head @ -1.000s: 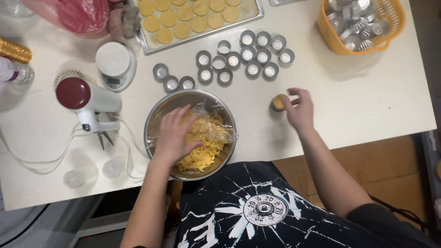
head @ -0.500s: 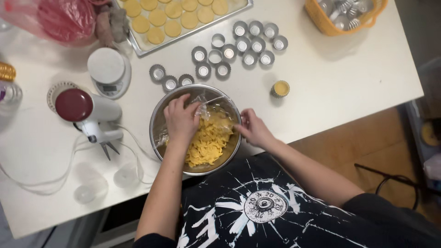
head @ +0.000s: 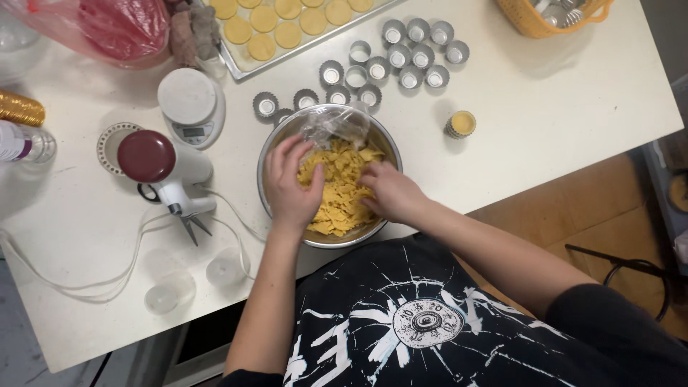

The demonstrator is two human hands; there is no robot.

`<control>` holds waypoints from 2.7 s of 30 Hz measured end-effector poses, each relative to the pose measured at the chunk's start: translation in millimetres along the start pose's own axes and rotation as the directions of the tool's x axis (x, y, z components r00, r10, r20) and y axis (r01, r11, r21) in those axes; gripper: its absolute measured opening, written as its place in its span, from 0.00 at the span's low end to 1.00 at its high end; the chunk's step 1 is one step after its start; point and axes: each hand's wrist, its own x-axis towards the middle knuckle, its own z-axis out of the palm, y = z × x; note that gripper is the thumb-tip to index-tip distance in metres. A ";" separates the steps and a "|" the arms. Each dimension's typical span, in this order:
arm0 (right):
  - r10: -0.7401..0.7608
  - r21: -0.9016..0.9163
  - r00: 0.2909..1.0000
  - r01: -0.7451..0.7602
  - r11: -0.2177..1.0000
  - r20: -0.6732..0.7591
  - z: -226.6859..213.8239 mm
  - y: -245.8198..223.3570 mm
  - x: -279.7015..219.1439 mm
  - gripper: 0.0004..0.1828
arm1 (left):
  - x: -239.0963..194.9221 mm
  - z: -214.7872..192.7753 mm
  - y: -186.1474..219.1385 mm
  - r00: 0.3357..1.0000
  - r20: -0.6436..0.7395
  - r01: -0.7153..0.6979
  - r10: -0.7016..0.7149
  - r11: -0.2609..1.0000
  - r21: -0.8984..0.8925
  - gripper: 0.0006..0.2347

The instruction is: The person takes portions of yellow dough from a bowl, rolls them into balls, and presses them into small metal tartlet molds to form shells. The finished shells are placed on the table next to other prepared molds.

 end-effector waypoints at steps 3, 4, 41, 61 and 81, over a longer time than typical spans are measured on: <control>-0.143 -0.500 0.945 -0.025 0.865 -0.294 11.9 -3.0 22.1 0.28 | -7.3 -3.0 7.1 1.000 -0.023 0.007 -0.008 0.998 -0.065 0.13; -0.094 -0.481 0.973 -0.019 0.876 -0.209 15.4 0.8 29.2 0.28 | -9.0 -4.2 8.3 1.000 -0.019 0.007 -0.009 0.996 -0.090 0.12; 0.354 0.903 0.917 0.018 0.430 -0.186 33.3 -23.8 6.3 0.43 | -25.0 98.0 19.3 0.609 0.382 0.670 -0.696 0.192 -0.717 0.14; 0.186 0.988 0.982 -0.016 -0.156 0.045 34.3 36.8 42.6 0.31 | -29.7 91.2 41.7 0.534 0.542 0.584 -0.649 -0.181 -0.792 0.36; -0.194 0.424 0.912 0.347 0.837 -0.362 -10.1 48.9 29.1 0.36 | -10.5 129.9 61.3 0.570 0.402 0.539 -0.717 -0.043 -0.841 0.23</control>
